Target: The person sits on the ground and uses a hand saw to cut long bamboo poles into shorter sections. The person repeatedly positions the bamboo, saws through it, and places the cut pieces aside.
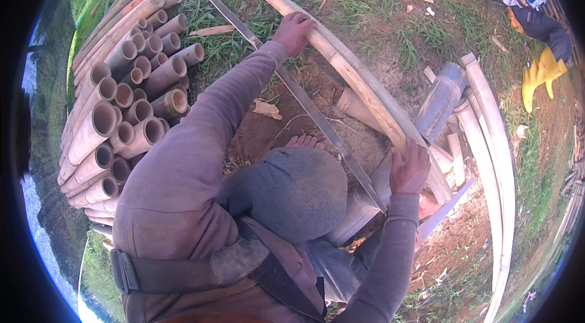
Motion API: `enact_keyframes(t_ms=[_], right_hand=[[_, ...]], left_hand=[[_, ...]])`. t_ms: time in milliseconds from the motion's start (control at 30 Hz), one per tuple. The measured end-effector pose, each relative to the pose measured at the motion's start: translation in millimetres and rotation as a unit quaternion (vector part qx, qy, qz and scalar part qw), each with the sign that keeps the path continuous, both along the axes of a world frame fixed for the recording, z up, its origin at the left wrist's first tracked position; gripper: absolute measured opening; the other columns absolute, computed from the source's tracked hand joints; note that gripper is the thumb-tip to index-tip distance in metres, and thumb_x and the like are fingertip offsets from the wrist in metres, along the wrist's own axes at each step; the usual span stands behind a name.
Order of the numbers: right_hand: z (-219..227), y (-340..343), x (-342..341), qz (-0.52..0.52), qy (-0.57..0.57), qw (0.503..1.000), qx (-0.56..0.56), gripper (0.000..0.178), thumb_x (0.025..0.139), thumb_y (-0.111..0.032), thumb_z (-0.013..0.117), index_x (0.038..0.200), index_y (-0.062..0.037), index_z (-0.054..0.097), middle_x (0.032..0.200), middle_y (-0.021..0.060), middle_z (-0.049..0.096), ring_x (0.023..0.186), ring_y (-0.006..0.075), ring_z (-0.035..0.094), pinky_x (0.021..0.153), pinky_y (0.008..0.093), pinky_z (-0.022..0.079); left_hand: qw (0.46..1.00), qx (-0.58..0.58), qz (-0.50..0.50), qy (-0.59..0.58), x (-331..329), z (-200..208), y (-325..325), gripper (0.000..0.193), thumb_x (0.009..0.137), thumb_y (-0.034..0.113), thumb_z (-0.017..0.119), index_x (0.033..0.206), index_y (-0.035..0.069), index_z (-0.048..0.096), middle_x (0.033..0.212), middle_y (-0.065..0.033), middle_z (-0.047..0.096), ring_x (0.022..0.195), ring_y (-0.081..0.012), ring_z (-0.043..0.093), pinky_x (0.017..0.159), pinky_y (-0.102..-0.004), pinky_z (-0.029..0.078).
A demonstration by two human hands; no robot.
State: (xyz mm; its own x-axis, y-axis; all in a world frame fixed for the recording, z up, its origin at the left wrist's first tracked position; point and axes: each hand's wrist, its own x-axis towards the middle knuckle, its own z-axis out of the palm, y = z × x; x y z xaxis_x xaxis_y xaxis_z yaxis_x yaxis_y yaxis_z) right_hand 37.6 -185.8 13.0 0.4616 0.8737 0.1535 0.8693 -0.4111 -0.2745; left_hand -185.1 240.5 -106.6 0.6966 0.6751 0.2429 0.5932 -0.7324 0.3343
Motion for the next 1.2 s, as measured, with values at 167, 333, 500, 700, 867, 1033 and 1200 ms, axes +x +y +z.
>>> enact_keyframes(t_ms=[167,333,500,700,867,1033,1200], right_hand=[[-5,-6,13,-0.002,-0.010,1.000,0.019,0.050,0.084,-0.018,0.084,0.130,-0.0071,0.068,0.115,0.0135,0.066,0.108,0.0372,0.064,0.094,0.0489,0.049],[-8,2,19,-0.081,-0.047,0.996,0.001,0.050,0.081,-0.026,0.087,0.126,-0.0141,0.072,0.120,0.0060,0.065,0.121,0.0304,0.059,0.104,0.0486,0.044],[-18,5,20,-0.137,-0.043,0.989,-0.024,0.050,0.079,-0.029,0.088,0.126,-0.0193,0.073,0.124,0.0019,0.064,0.124,0.0290,0.057,0.106,0.0506,0.041],[-9,-23,17,-0.172,-0.085,0.980,0.052,0.050,0.082,-0.034,0.088,0.128,-0.0207,0.072,0.128,0.0029,0.064,0.125,0.0295,0.057,0.109,0.0528,0.039],[-39,-209,36,-0.487,-0.037,0.864,0.123,0.043,0.099,-0.040,0.065,0.132,-0.0133,0.071,0.131,0.0178,0.067,0.127,0.0368,0.060,0.110,0.0545,0.045],[-105,-355,21,-0.600,0.093,0.783,-0.134,0.064,0.095,-0.057,0.066,0.141,-0.0135,0.065,0.144,0.0198,0.062,0.141,0.0421,0.053,0.117,0.0549,0.041],[-130,-373,13,-0.572,0.172,0.788,-0.154,0.065,0.093,-0.059,0.068,0.139,-0.0134,0.066,0.143,0.0210,0.063,0.135,0.0435,0.058,0.113,0.0546,0.044]], left_hand=[[0.997,-0.017,-0.020,0.071,0,19,-12,0.058,0.081,0.022,0.083,0.136,0.018,0.065,0.144,-0.0098,0.058,0.144,-0.0365,0.046,0.125,-0.0533,0.034],[0.975,0.064,-0.203,0.063,43,43,-86,0.082,0.080,0.040,0.086,0.152,0.021,0.051,0.150,-0.0085,0.053,0.152,-0.0348,0.038,0.128,-0.0590,0.027],[0.925,0.068,-0.369,0.065,112,59,-151,0.086,0.078,0.039,0.089,0.152,0.021,0.050,0.147,-0.0100,0.055,0.148,-0.0342,0.043,0.125,-0.0585,0.030],[0.911,0.034,-0.390,0.132,149,28,-162,0.070,0.081,0.020,0.085,0.144,0.018,0.053,0.127,-0.0107,0.067,0.118,-0.0355,0.068,0.106,-0.0514,0.051],[0.904,0.044,-0.411,0.107,159,41,-186,0.062,0.080,0.016,0.083,0.135,0.016,0.054,0.119,-0.0126,0.068,0.109,-0.0369,0.071,0.092,-0.0497,0.058],[0.895,-0.020,-0.423,0.142,183,55,-220,0.063,0.081,0.015,0.083,0.136,0.016,0.051,0.115,-0.0166,0.069,0.105,-0.0395,0.072,0.085,-0.0514,0.059],[0.913,-0.038,-0.359,0.188,178,64,-233,0.064,0.083,0.023,0.083,0.138,0.015,0.050,0.115,-0.0173,0.069,0.106,-0.0404,0.072,0.088,-0.0513,0.058]])
